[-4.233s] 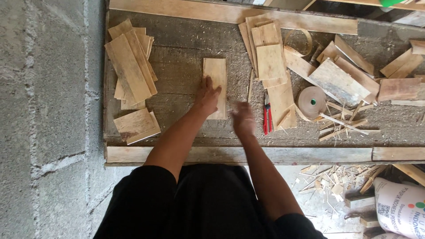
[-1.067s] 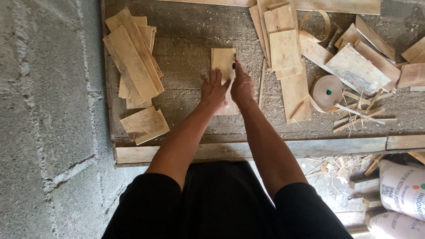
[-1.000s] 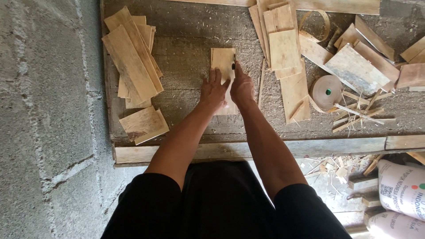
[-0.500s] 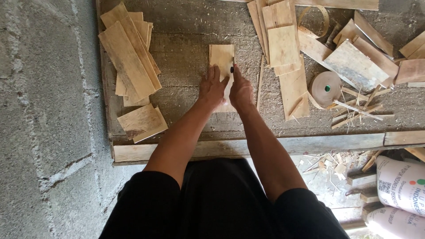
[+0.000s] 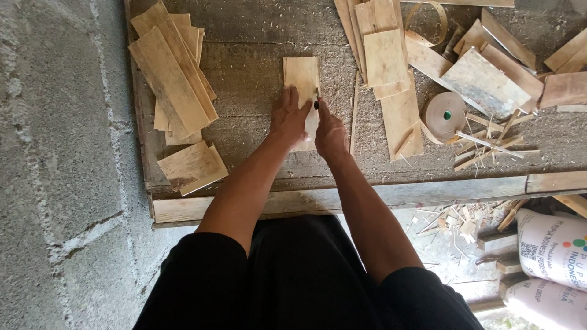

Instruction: Trimming and selecting thin wooden planks using a utility knife on a workbench.

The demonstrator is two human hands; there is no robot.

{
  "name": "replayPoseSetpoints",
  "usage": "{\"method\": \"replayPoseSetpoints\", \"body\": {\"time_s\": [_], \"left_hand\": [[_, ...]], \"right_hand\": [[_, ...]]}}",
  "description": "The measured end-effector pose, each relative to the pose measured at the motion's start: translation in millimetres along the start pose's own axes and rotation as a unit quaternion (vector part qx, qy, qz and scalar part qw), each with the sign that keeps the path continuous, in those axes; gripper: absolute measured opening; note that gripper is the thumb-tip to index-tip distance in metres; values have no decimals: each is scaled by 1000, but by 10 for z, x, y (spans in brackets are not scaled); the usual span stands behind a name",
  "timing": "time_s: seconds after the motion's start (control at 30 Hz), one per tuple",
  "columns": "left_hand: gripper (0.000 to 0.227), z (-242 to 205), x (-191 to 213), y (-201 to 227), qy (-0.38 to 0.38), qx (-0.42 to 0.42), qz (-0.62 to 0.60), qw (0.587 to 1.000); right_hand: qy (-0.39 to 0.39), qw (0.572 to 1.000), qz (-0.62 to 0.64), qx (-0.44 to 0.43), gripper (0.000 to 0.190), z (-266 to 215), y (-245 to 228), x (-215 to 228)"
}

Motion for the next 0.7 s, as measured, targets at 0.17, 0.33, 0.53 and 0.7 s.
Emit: {"method": "replayPoseSetpoints", "body": {"time_s": [0.17,0.33,0.53,0.7], "left_hand": [[113,-79,64,11,10,-4,-19,1000],[113,-32,-9,-13,11,-1,-36,999],[108,5,-81,-35,45,-6,-36,998],[114,47,-90,-31,23,-6,42,999]], "right_hand": [[-45,997,3,-57,58,-165,-93,93],[7,999,25,18,59,-238,47,-40],[-97,990,-28,-103,67,-405,-60,49],[-142,977,2,-160,76,-595,-220,189]]}}
Point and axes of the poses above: each hand's wrist, its own z-axis towards the middle knuckle, its own x-axis out of the back of the hand, y = z × x, the point moved 5 cm from there along z, towards the middle knuckle, and after that the axes turned 1 degree about -y, right-handed, at the moved point
